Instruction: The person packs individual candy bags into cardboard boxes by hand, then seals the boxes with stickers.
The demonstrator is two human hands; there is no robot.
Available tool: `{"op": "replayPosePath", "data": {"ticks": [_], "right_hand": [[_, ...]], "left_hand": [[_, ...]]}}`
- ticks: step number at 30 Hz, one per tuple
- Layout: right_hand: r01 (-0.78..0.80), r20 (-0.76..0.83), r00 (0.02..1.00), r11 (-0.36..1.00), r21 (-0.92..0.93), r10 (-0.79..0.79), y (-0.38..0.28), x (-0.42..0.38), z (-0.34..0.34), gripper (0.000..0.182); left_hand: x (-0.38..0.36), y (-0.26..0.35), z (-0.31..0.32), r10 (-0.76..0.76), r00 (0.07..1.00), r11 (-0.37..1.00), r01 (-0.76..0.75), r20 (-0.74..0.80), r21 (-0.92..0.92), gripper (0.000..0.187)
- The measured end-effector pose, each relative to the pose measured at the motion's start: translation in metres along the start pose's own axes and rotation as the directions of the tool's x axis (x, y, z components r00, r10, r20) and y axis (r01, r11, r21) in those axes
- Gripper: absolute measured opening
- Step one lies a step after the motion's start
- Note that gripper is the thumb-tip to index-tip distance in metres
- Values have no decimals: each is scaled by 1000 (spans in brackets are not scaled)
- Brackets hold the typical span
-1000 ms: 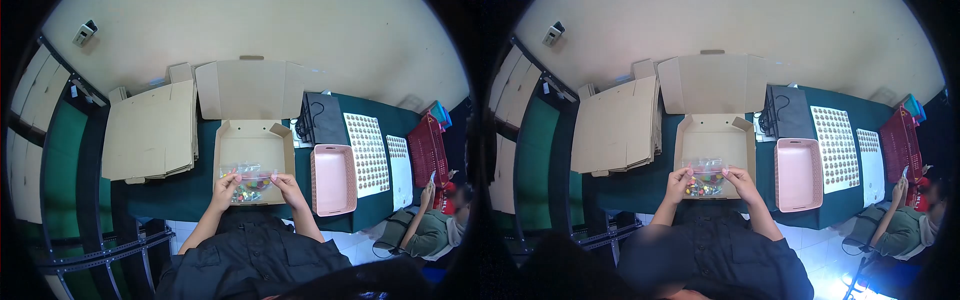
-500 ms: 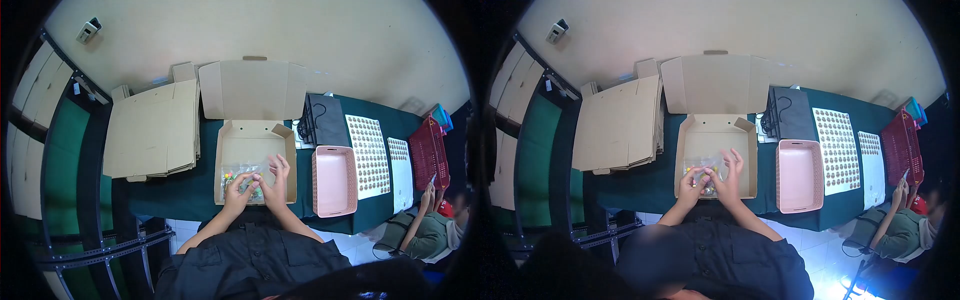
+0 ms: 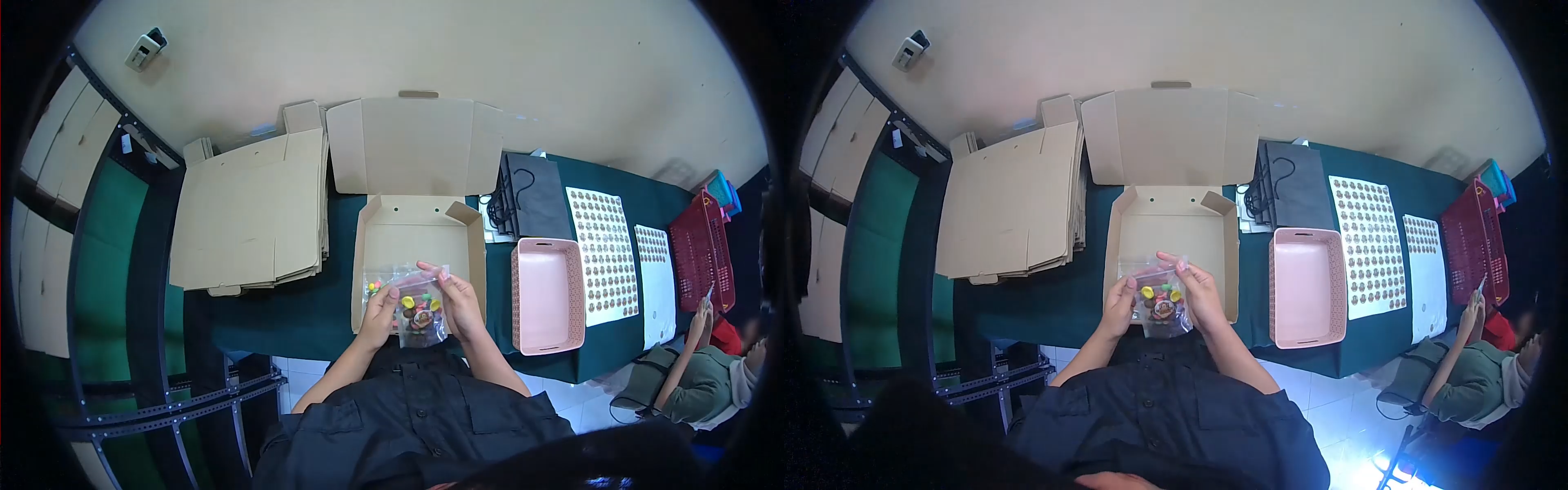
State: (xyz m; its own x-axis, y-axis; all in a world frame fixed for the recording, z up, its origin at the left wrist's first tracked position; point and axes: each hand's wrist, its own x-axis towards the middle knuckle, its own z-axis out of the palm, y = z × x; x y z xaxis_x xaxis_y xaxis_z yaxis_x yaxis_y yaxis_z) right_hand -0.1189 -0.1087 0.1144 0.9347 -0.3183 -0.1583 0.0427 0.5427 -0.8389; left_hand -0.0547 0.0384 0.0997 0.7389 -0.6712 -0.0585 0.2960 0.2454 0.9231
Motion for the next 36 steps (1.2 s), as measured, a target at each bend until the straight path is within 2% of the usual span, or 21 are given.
{"op": "replayPosePath", "data": {"ticks": [2,3,5,8,10,11,12,16,17,19,21,24,25,26,28,29,30,32,33,35,36], "right_hand": [[34,-23,999,995,90,-32,0,3,-4,37],[71,-48,997,981,178,-63,-1,5,-5,40],[65,-36,998,986,152,-60,-3,7,-6,42],[67,-52,997,994,85,-62,2,2,1,42],[52,59,997,972,-227,-40,13,-5,1,38],[-50,93,992,949,-310,83,21,-4,-11,38],[-50,94,992,949,-311,83,22,-5,-10,38],[-108,49,992,981,-163,117,24,-6,-10,36],[-132,36,990,987,-87,135,23,-5,-10,34],[-78,18,997,986,-146,81,23,-5,-7,32],[-26,7,1000,978,-206,29,22,-5,-3,31],[-35,-46,999,989,-145,28,24,-6,-3,32],[-72,-80,995,994,-85,65,30,-5,-7,31],[-106,-113,988,994,-23,103,35,-4,-12,30],[-142,-94,985,990,24,144,40,0,-25,29],[-178,-73,980,981,71,183,42,1,-31,29],[-178,-72,980,982,69,183,37,1,-26,29],[-37,-102,995,974,-223,14,25,0,-15,29],[24,-46,998,978,-209,-34,29,1,-21,27],[17,-74,997,965,-263,-38,29,1,-34,26],[8,-102,994,949,-316,-42,28,1,-41,25]], "left_hand": [[2,-7,0,0,1000,998,1,28,-57,41],[2,-13,0,-43,996,999,41,75,31,43],[4,-31,-4,-66,992,990,53,103,130,42],[4,-15,3,-104,993,992,101,50,75,40],[5,-14,1,-77,995,996,73,59,59,37],[5,-13,0,-67,997,993,62,48,98,37],[5,-13,0,-56,998,989,50,37,137,37],[3,-18,-2,-16,1000,986,16,3,166,35],[3,-16,-3,-89,996,988,91,-21,126,35],[3,-11,0,-159,986,983,162,-41,84,35],[4,-8,7,-27,999,987,20,46,158,38],[4,-14,10,36,993,956,-67,113,286,44],[3,-13,10,-37,996,961,12,86,275,49],[3,-13,9,-37,996,961,12,86,275,49],[3,-14,5,-123,985,896,58,122,440,54],[3,-17,5,-121,985,897,57,121,439,54],[4,-19,6,-45,994,930,6,96,369,52],[5,-20,4,29,997,953,-48,66,299,50],[7,-16,1,-29,997,969,9,77,249,51],[7,-10,-5,-193,977,968,175,88,182,55],[8,-11,-8,-193,977,968,175,87,182,55]]}}
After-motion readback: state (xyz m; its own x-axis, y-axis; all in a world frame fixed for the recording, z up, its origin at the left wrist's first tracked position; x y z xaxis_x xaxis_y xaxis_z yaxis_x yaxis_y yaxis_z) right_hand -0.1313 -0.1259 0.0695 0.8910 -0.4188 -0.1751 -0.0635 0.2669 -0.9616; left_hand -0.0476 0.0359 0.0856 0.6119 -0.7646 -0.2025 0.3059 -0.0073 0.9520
